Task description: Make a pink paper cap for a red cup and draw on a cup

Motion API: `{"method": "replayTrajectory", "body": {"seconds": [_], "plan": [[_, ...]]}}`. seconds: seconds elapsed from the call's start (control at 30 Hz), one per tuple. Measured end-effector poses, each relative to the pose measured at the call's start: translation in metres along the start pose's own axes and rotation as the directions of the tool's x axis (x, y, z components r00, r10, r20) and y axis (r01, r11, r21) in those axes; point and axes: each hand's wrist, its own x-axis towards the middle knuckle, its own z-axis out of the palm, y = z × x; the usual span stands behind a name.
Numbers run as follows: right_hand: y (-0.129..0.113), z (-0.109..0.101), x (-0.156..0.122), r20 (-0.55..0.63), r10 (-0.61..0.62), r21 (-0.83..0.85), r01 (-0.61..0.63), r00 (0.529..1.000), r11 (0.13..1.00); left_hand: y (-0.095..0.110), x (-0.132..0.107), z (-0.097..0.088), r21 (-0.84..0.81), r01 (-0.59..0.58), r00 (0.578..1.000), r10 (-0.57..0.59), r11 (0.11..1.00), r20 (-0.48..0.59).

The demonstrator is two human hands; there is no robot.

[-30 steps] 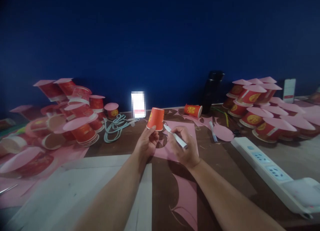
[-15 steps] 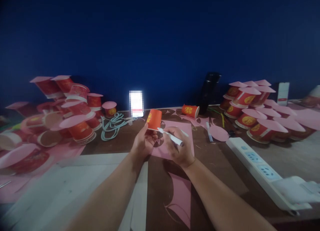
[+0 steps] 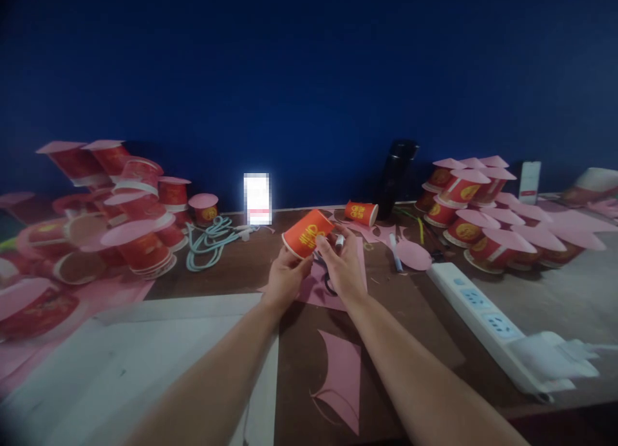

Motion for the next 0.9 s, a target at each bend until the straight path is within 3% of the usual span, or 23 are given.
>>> {"method": "replayTrajectory", "body": {"seconds": [0.07,0.13,0.23,0.3,0.37,0.43,0.53,0.67,0.73,0.83,0.9], "plan": [[0.004,0.0,0.003,0.037,0.063,0.097,-0.066,0.997,0.993,-0.005,-0.01,0.005,0.126,-0.131,0.981,0.11,0.983,0.163],[0.005,-0.002,0.005,0.082,0.077,0.183,-0.091,0.994,0.979,-0.008,-0.018,0.008,0.187,-0.153,0.968,0.108,0.97,0.227],[0.002,-0.006,0.007,0.071,0.069,0.278,-0.087,0.995,0.957,-0.006,-0.022,0.009,0.255,-0.006,0.942,-0.08,0.967,0.326],[0.0,-0.008,0.008,0.053,0.073,0.317,-0.086,0.996,0.944,-0.002,-0.02,0.009,0.197,0.171,0.889,-0.237,0.965,0.392],[-0.002,-0.009,0.008,0.077,0.08,0.358,-0.102,0.994,0.928,0.002,-0.017,0.01,0.03,0.322,0.877,-0.31,0.946,0.367],[-0.002,-0.008,0.008,0.126,0.075,0.395,-0.119,0.989,0.911,0.005,-0.012,0.009,-0.114,0.383,0.896,-0.339,0.917,0.288],[0.0,-0.005,0.008,0.161,0.06,0.431,-0.125,0.985,0.894,0.007,-0.006,0.006,-0.206,0.347,0.93,-0.308,0.915,0.198],[0.003,-0.005,0.009,0.118,0.084,0.456,-0.129,0.989,0.88,0.006,-0.005,0.004,-0.182,0.287,0.956,-0.269,0.94,0.118],[0.004,-0.007,0.011,0.089,0.088,0.447,-0.119,0.992,0.887,0.003,-0.008,0.005,-0.108,0.277,0.956,-0.263,0.955,0.13],[0.002,-0.008,0.013,0.086,0.067,0.409,-0.096,0.994,0.908,-0.001,-0.015,0.01,-0.003,0.285,0.933,-0.277,0.958,0.231],[0.002,-0.008,0.013,0.109,0.041,0.391,-0.081,0.993,0.917,-0.002,-0.019,0.012,-0.054,0.327,0.911,-0.3,0.943,0.282]]}}
